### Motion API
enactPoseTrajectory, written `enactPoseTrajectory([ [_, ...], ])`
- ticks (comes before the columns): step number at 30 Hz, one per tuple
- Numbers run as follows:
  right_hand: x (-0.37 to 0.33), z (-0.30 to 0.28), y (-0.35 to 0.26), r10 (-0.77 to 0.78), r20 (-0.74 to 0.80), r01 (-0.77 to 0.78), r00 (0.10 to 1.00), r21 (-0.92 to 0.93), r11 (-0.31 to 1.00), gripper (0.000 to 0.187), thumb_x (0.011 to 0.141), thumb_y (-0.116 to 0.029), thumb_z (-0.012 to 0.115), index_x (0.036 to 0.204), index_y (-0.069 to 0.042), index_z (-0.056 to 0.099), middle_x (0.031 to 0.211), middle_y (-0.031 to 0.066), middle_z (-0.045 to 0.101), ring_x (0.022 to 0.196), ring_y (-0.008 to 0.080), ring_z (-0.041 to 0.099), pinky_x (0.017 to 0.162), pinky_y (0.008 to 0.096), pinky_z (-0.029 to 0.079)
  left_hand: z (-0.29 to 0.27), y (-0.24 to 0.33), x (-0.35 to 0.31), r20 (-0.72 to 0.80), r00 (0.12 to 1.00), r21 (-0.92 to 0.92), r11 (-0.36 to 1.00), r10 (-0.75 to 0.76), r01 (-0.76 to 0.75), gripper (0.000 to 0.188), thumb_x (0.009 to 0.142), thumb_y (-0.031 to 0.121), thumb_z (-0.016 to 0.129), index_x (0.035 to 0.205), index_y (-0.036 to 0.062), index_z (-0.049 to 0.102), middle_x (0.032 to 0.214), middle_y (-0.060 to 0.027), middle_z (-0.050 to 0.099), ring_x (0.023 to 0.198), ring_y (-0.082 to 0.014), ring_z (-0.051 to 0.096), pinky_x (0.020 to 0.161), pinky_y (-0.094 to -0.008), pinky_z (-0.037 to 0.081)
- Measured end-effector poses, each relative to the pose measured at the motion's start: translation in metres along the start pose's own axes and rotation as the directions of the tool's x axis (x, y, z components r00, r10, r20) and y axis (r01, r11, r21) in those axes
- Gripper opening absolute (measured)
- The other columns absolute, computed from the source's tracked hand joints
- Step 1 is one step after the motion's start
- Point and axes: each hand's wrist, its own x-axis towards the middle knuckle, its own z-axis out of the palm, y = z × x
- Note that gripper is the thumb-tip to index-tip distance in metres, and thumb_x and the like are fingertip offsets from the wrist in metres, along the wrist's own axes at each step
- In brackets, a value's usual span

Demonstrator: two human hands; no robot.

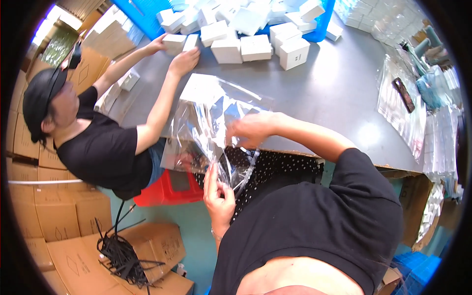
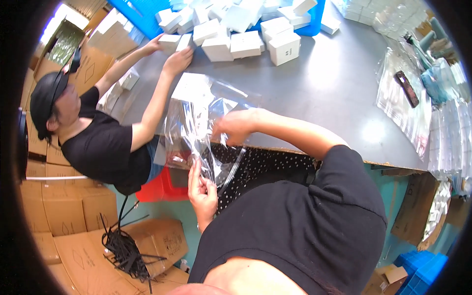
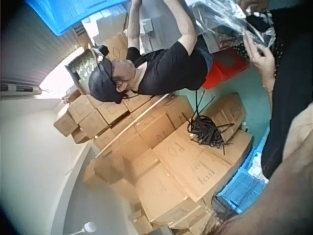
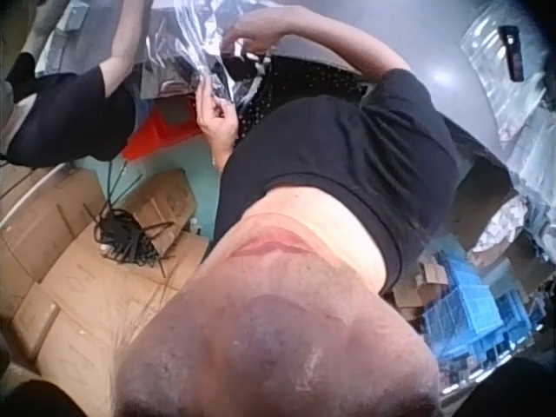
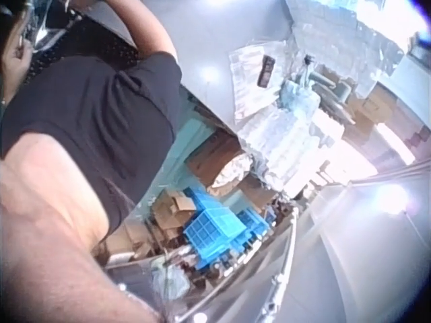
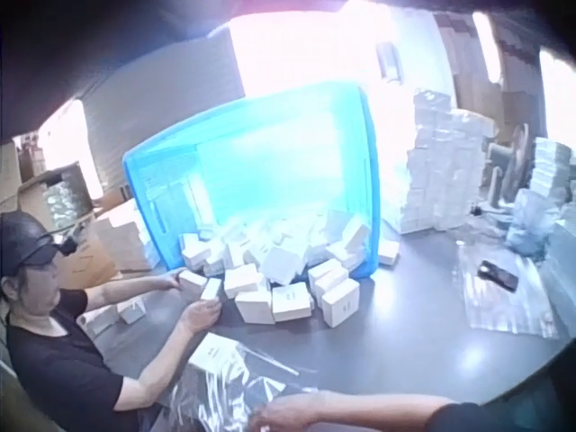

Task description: Placing small white product boxes into clear plastic sleeves and then into larger stacks or boxes.

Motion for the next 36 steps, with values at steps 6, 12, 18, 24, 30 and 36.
enactPoseTrajectory([
  [6, -0.099, -0.131, 0.054, 0.199, -0.676, -0.579, 0.71, -0.399, 0.711, 0.041, 0.076, -0.012, 0.074, 0.116, -0.012, 0.064, 0.125, 0.0089, 0.062, 0.115, 0.0289, 0.058, 0.099, 0.0376, 0.048, -0.012, 0.01, 0.012, 0.188, 0.982, 0.104, 0.993, 0.026, -0.046, 0.051, 0.077, -0.007, 0.064, 0.126, 0.0067, 0.065, 0.144, -0.0146, 0.05, 0.062, -0.0069, 0.057, 0.056, -0.0214, 0.05],
  [12, -0.179, -0.137, 0.08, 0.584, -0.65, -0.856, 0.487, -0.224, 0.465, 0.054, 0.079, -0.029, 0.077, 0.128, -0.016, 0.06, 0.133, 0.0092, 0.056, 0.112, 0.0303, 0.058, 0.092, 0.0411, 0.049, -0.063, 0.023, 0.036, 0.414, 0.908, 0.013, 0.998, -0.058, 0.058, 0.032, 0.076, -0.002, 0.073, 0.108, 0.0, 0.073, 0.126, -0.0199, 0.064, 0.065, -0.0077, 0.065, 0.056, -0.0209, 0.052],
  [18, -0.215, -0.105, 0.073, 0.786, -0.465, -0.905, 0.407, -0.087, 0.417, 0.055, 0.082, -0.043, 0.073, 0.123, -0.006, 0.065, 0.133, 0.0162, 0.055, 0.124, 0.0337, 0.051, 0.104, 0.0429, 0.043, 0.004, 0.063, 0.181, 0.219, 0.927, 0.103, 0.938, 0.304, -0.332, 0.02, 0.087, 0.003, 0.067, 0.106, -0.0019, 0.07, 0.093, -0.0081, 0.07, 0.078, -0.0145, 0.066, 0.07, -0.0263, 0.051],
  [24, -0.211, -0.053, 0.005, 0.617, -0.532, -0.751, 0.58, -0.056, 0.658, 0.079, 0.06, -0.031, 0.081, 0.132, -0.016, 0.052, 0.143, 0.0253, 0.039, 0.129, 0.0454, 0.04, 0.109, 0.0502, 0.038, 0.157, 0.069, 0.346, 0.647, 0.607, 0.453, 0.408, 0.461, -0.793, 0.083, 0.071, 0.031, 0.083, 0.138, -0.0024, 0.047, 0.14, -0.0228, 0.049, 0.134, -0.0381, 0.039, 0.114, -0.0425, 0.031],
  [30, -0.234, -0.019, -0.02, 0.627, -0.649, -0.66, 0.431, 0.246, 0.71, 0.072, 0.059, -0.034, 0.08, 0.124, -0.013, 0.055, 0.135, 0.022, 0.05, 0.123, 0.0384, 0.05, 0.102, 0.048, 0.044, 0.234, 0.053, 0.388, 0.747, 0.652, 0.611, 0.253, 0.129, -0.75, 0.111, 0.052, 0.044, 0.09, 0.144, 0.0062, 0.04, 0.137, -0.0198, 0.049, 0.133, -0.0406, 0.038, 0.11, -0.0507, 0.033],
  [36, -0.25, -0.035, 0.008, 0.963, -0.241, 0.438, 0.119, 0.883, 0.167, 0.073, 0.084, -0.057, 0.061, 0.141, -0.016, 0.041, 0.124, 0.0087, 0.057, 0.102, 0.022, 0.057, 0.078, 0.0393, 0.05, 0.231, 0.072, 0.297, 0.733, 0.326, 0.219, 0.246, 0.597, -0.944, 0.105, 0.051, 0.033, 0.087, 0.143, 0.013, 0.041, 0.133, -0.0112, 0.043, 0.128, -0.0331, 0.035, 0.109, -0.0473, 0.023],
])
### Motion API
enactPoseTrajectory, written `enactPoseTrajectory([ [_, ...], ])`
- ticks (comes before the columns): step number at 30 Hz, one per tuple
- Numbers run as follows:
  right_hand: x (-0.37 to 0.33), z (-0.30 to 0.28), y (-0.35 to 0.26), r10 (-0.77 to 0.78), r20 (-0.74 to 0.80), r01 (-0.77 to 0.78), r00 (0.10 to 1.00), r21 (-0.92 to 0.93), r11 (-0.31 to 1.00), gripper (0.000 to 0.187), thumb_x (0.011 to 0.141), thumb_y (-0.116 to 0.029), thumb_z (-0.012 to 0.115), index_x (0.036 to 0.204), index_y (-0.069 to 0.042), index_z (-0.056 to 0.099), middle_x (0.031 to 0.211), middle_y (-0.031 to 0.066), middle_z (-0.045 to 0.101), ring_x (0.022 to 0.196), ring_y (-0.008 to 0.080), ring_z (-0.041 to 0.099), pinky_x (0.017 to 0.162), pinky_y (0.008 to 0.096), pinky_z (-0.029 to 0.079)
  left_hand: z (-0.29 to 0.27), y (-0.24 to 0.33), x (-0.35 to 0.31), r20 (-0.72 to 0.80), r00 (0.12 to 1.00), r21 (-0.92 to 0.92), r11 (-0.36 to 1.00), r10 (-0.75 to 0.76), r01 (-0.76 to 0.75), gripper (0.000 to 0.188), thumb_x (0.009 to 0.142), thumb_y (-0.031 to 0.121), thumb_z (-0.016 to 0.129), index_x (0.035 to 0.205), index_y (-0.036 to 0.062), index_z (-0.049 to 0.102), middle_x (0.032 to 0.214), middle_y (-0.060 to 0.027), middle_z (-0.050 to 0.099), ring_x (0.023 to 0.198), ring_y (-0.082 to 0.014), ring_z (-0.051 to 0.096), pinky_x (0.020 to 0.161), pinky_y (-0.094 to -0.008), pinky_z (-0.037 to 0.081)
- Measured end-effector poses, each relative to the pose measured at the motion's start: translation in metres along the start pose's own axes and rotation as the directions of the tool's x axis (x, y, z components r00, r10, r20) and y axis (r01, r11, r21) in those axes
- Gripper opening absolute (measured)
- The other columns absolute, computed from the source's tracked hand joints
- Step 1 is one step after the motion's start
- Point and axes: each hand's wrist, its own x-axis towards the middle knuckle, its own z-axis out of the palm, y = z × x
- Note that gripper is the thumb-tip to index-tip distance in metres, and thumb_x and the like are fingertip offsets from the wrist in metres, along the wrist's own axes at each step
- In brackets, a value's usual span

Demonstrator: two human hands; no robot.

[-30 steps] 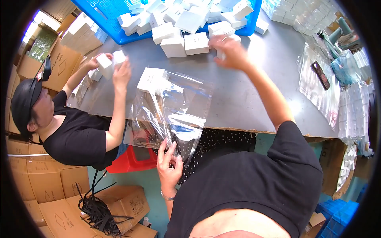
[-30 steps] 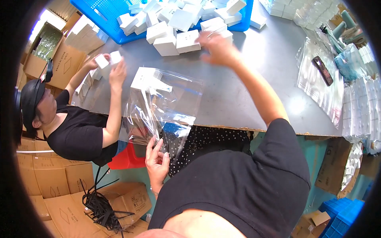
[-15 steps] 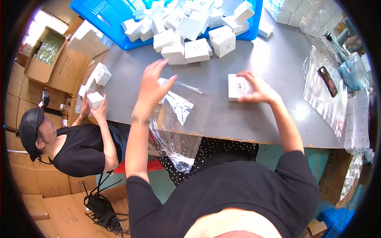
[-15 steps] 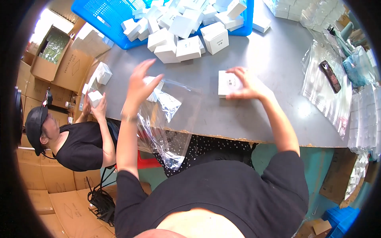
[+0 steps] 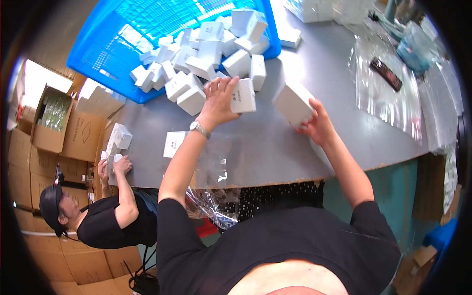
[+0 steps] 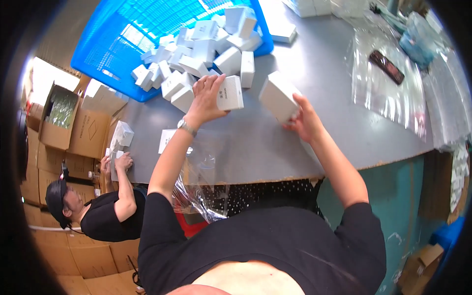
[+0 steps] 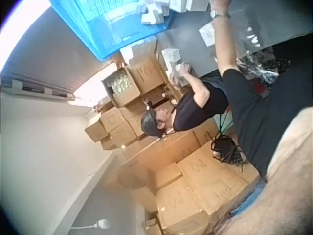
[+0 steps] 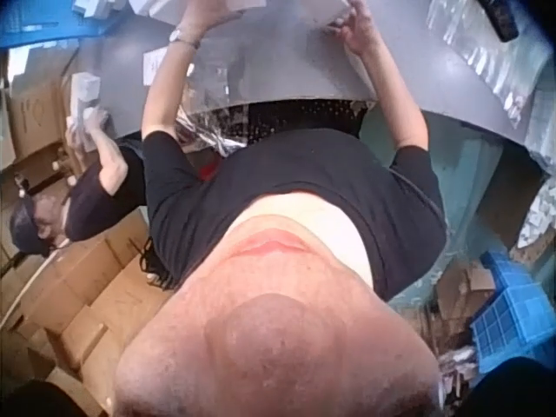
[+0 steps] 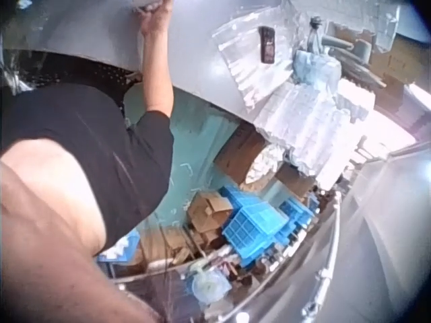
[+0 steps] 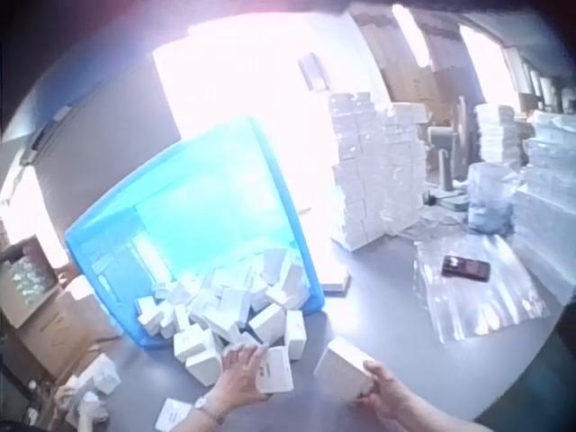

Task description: Placing small white product boxes into clear plastic sleeves and then into larger stacks or boxes.

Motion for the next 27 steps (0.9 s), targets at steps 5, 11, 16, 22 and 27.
enactPoseTrajectory([
  [5, -0.01, 0.062, -0.009, -0.018, 0.108, 0.032, 0.994, -0.128, 0.991, 0.092, 0.079, -0.06, 0.066, 0.148, -0.011, 0.029, 0.142, 0.0168, 0.038, 0.115, 0.0368, 0.054, 0.084, 0.0556, 0.053, -0.021, 0.08, -0.03, -0.189, 0.966, -0.028, 0.982, 0.177, -0.185, 0.095, 0.06, 0.014, 0.082, 0.144, 0.009, 0.038, 0.135, -0.0109, 0.039, 0.128, -0.0319, 0.036, 0.108, -0.044, 0.032],
  [11, -0.029, 0.067, 0.005, 0.13, 0.346, -0.116, 0.929, -0.062, 0.991, 0.085, 0.081, -0.049, 0.07, 0.144, -0.004, 0.035, 0.135, 0.0202, 0.046, 0.117, 0.0368, 0.056, 0.084, 0.0592, 0.054, -0.017, 0.085, -0.059, -0.325, 0.89, 0.022, 0.943, 0.32, -0.331, 0.074, 0.073, 0.009, 0.074, 0.141, 0.0164, 0.045, 0.133, -0.0073, 0.04, 0.129, -0.028, 0.038, 0.109, -0.0424, 0.04],
  [16, -0.041, 0.076, 0.009, 0.16, 0.416, -0.096, 0.895, -0.172, 0.98, 0.086, 0.079, -0.048, 0.073, 0.142, -0.003, 0.037, 0.133, 0.0178, 0.049, 0.119, 0.0349, 0.055, 0.086, 0.0563, 0.054, -0.025, 0.09, -0.079, -0.366, 0.842, 0.156, 0.918, 0.397, -0.365, 0.081, 0.065, 0.008, 0.082, 0.137, 0.0196, 0.048, 0.136, -0.0075, 0.04, 0.133, -0.0278, 0.036, 0.108, -0.0426, 0.04],
  [22, -0.036, 0.051, 0.004, -0.552, 0.576, 0.593, 0.603, -0.786, -0.172, 0.077, 0.062, -0.024, 0.082, 0.131, -0.012, 0.049, 0.134, 0.0212, 0.047, 0.126, 0.0386, 0.047, 0.104, 0.0461, 0.043, -0.085, 0.143, -0.142, -0.143, 0.966, -0.014, 0.976, -0.217, 0.217, 0.09, 0.064, 0.02, 0.084, 0.145, 0.0197, 0.044, 0.146, -0.0088, 0.036, 0.137, -0.0306, 0.031, 0.112, -0.0476, 0.025],
  [27, -0.039, 0.024, 0.021, -0.451, 0.53, 0.489, 0.718, -0.845, -0.215, 0.074, 0.057, -0.023, 0.082, 0.126, -0.014, 0.054, 0.133, 0.0221, 0.044, 0.126, 0.0385, 0.047, 0.096, 0.0492, 0.049, -0.084, 0.154, -0.228, -0.093, 0.727, 0.197, 0.703, -0.681, 0.683, 0.084, 0.069, 0.02, 0.077, 0.145, 0.0097, 0.042, 0.141, -0.0151, 0.036, 0.133, -0.0344, 0.03, 0.109, -0.0517, 0.023],
])
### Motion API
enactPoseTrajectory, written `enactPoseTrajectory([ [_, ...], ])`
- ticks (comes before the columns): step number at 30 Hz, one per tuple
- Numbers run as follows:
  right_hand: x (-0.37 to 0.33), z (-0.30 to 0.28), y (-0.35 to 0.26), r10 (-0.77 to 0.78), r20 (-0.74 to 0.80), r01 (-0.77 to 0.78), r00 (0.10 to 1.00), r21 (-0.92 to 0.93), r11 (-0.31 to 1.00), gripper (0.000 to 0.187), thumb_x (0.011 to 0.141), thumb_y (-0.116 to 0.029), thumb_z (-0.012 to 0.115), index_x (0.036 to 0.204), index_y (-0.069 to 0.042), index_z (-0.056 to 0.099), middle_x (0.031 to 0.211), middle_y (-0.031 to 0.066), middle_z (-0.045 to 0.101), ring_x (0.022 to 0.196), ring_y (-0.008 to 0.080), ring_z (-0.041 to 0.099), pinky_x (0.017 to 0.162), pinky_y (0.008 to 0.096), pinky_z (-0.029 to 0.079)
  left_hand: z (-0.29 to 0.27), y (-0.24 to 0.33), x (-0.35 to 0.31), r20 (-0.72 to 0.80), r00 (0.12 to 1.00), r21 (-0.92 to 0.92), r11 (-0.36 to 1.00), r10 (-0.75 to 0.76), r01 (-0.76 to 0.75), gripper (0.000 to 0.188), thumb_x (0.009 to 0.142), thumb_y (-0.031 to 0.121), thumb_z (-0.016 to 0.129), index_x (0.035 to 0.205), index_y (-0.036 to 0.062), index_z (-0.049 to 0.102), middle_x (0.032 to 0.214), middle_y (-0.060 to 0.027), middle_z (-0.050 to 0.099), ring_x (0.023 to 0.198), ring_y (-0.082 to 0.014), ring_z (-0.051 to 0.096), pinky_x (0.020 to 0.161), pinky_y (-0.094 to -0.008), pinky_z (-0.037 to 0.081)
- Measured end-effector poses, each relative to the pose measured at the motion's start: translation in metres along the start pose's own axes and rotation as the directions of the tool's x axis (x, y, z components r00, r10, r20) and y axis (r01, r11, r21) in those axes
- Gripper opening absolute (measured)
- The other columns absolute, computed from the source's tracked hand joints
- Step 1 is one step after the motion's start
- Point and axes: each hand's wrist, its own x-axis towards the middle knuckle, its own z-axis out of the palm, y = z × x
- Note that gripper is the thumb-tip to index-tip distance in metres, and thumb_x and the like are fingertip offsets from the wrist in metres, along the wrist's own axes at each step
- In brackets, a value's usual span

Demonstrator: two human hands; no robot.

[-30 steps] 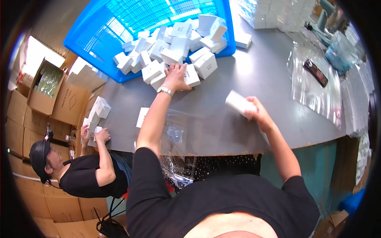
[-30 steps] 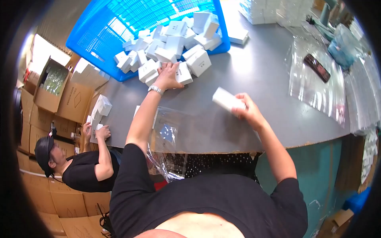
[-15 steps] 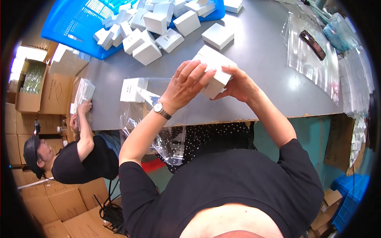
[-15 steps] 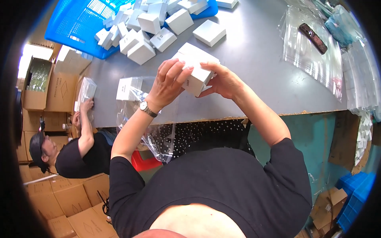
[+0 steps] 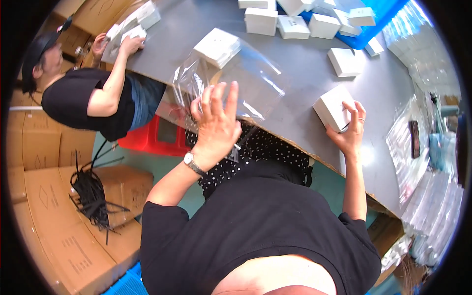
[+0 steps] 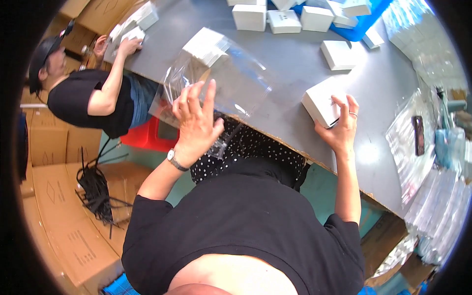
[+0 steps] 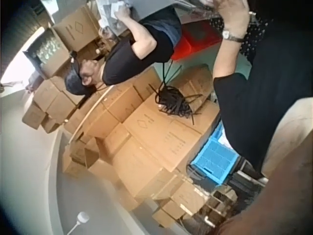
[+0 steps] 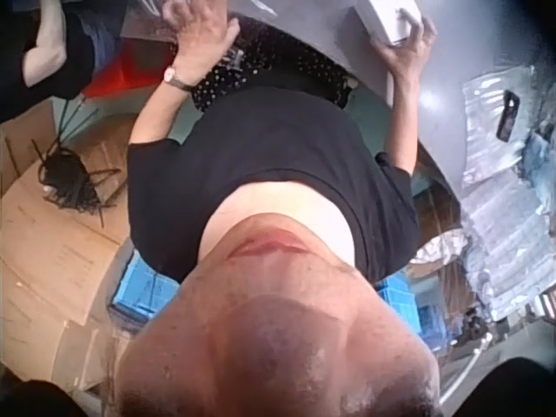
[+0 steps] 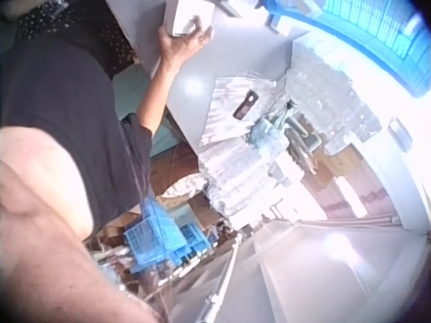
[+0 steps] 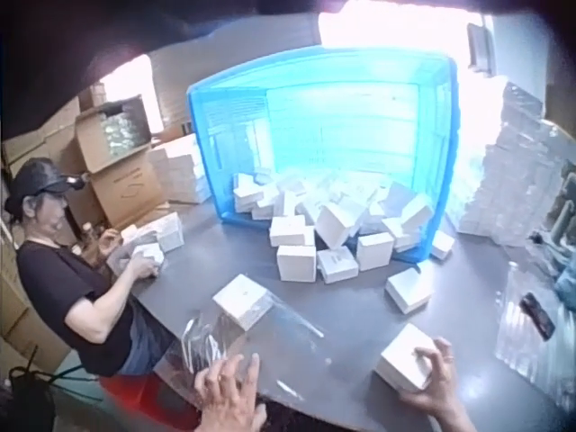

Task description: Placing small white product boxes into clear plastic sleeves and then into larger stacks or boxes.

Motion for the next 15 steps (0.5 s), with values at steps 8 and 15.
enactPoseTrajectory([
  [8, 0.023, 0.061, -0.095, -0.508, 0.304, 0.224, 0.806, 0.637, 0.738, 0.083, 0.053, -0.037, 0.082, 0.125, -0.006, 0.056, 0.138, 0.0257, 0.046, 0.128, 0.0394, 0.047, 0.105, 0.05, 0.038, -0.01, -0.022, -0.006, -0.23, 0.933, -0.494, 0.859, -0.278, 0.134, 0.016, 0.08, 0.004, 0.069, 0.095, 0.0038, 0.072, 0.077, -0.0067, 0.061, 0.068, -0.0204, 0.06, 0.064, -0.0325, 0.049],
  [15, 0.062, 0.16, -0.183, -0.539, 0.104, 0.432, 0.836, 0.481, 0.763, 0.072, 0.062, -0.027, 0.08, 0.129, -0.012, 0.056, 0.132, 0.0279, 0.049, 0.126, 0.0467, 0.048, 0.102, 0.0503, 0.044, -0.015, -0.006, 0.011, -0.407, 0.87, -0.58, 0.814, -0.278, -0.012, 0.013, 0.081, 0.002, 0.067, 0.094, 0.0039, 0.069, 0.083, -0.0105, 0.064, 0.076, -0.0297, 0.065, 0.069, -0.0389, 0.053],
])
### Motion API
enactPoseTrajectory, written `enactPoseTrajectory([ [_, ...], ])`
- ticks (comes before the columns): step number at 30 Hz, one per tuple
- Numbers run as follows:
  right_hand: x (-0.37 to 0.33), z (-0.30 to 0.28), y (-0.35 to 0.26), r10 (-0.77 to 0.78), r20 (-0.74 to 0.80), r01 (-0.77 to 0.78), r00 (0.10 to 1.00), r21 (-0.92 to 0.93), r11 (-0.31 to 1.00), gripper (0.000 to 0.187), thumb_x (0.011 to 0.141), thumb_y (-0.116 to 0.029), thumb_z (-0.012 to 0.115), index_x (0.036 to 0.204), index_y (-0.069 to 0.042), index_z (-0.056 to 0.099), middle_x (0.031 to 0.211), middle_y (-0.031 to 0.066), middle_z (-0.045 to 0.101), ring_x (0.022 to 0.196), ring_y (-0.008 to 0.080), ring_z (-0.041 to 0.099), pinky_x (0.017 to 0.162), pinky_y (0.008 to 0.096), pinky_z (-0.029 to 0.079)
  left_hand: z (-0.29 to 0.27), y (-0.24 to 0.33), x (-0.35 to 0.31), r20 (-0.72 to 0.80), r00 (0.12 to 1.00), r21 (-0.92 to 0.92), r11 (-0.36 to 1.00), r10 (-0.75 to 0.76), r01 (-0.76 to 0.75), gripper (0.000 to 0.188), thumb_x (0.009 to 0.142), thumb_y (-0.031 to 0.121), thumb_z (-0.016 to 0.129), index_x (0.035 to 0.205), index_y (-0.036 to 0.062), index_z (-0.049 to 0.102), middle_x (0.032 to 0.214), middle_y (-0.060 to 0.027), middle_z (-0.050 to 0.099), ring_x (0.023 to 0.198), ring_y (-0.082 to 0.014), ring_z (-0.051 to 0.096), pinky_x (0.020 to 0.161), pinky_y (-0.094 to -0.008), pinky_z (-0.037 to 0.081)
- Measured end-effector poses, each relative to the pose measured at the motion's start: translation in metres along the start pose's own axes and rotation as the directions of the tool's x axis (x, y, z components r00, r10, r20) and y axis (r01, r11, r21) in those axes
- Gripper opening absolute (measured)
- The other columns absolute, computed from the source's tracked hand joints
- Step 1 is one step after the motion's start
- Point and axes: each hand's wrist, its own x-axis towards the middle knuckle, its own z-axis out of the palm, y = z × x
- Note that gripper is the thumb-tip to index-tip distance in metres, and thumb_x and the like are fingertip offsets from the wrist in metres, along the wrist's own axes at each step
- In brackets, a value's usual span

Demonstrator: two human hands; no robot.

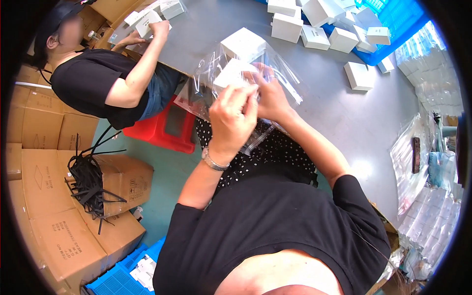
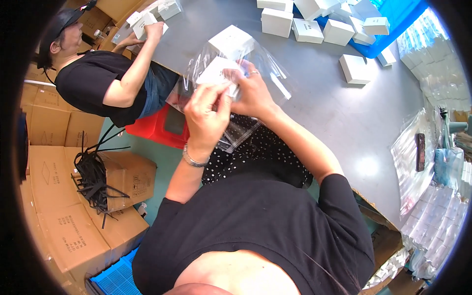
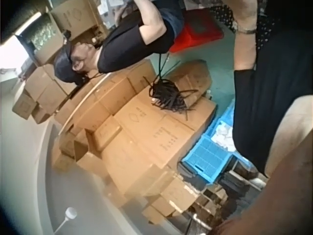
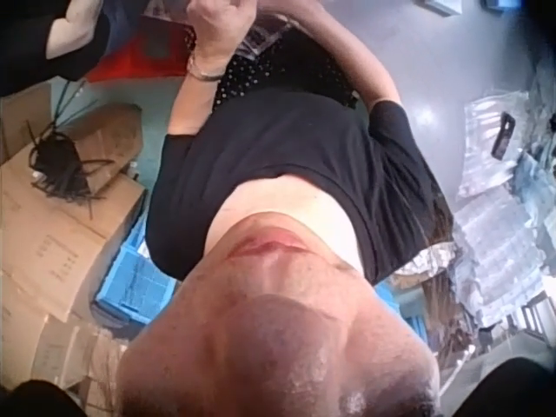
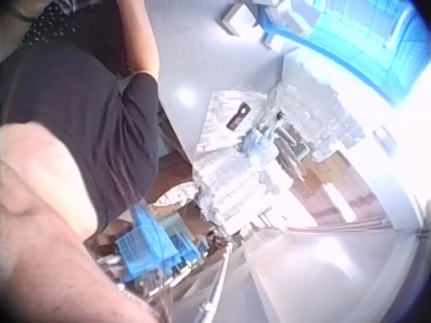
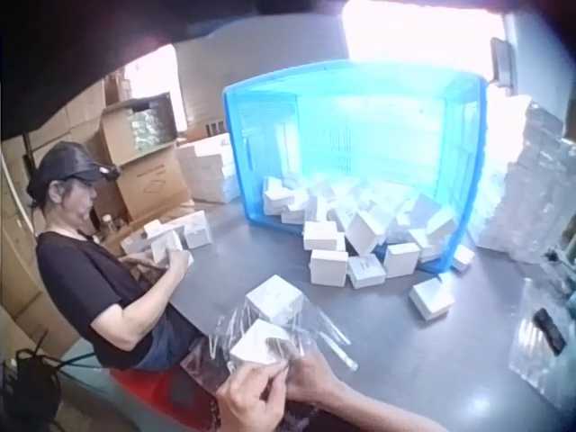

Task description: Placing small white product boxes into clear plastic sleeves and then into larger stacks or boxes.

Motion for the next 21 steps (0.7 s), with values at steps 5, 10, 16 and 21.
enactPoseTrajectory([
  [5, 0.037, 0.063, 0.023, -0.032, 0.039, 0.042, 0.999, -0.286, 0.957, 0.083, 0.076, -0.039, 0.074, 0.146, -0.012, 0.04, 0.144, 0.0311, 0.036, 0.134, 0.0495, 0.035, 0.108, 0.0577, 0.033, 0.012, 0.008, -0.015, 0.054, 0.998, -0.039, 0.999, 0.015, -0.013, 0.015, 0.083, -0.001, 0.069, 0.097, 0.0025, 0.071, 0.081, -0.0106, 0.065, 0.069, -0.0248, 0.065, 0.061, -0.0339, 0.051],
  [10, -0.002, 0.048, 0.011, -0.095, -0.128, 0.057, 0.987, -0.273, 0.96, 0.065, 0.078, -0.03, 0.068, 0.132, 0.002, 0.049, 0.13, 0.0239, 0.053, 0.118, 0.0445, 0.05, 0.102, 0.0547, 0.038, 0.01, -0.007, -0.02, 0.037, 0.994, -0.08, 0.991, -0.106, 0.109, 0.014, 0.084, -0.001, 0.069, 0.097, 0.0017, 0.072, 0.078, -0.0094, 0.063, 0.063, -0.0181, 0.06, 0.059, -0.0287, 0.049],
  [16, 0.02, 0.064, 0.049, -0.317, -0.104, 0.292, 0.943, -0.204, 0.934, 0.056, 0.078, -0.013, 0.068, 0.129, 0.005, 0.052, 0.128, 0.0258, 0.055, 0.11, 0.0362, 0.058, 0.095, 0.05, 0.046, 0.018, -0.009, -0.01, 0.126, 0.988, -0.076, 0.992, -0.093, 0.103, 0.013, 0.085, -0.002, 0.068, 0.097, 0.001, 0.071, 0.081, -0.0104, 0.065, 0.069, -0.0199, 0.062, 0.065, -0.0294, 0.05],
  [21, 0.003, -0.071, 0.026, -0.16, 0.675, -0.077, 0.721, 0.307, 0.949, 0.022, 0.083, -0.025, 0.069, 0.092, -0.005, 0.07, 0.081, 0.0107, 0.072, 0.08, 0.0269, 0.07, 0.074, 0.0395, 0.054, 0.009, -0.032, 0.012, 0.312, 0.933, -0.113, 0.969, -0.177, 0.221, 0.03, 0.077, 0.017, 0.08, 0.102, 0.0026, 0.07, 0.089, -0.0076, 0.063, 0.073, -0.016, 0.057, 0.064, -0.0291, 0.048],
])
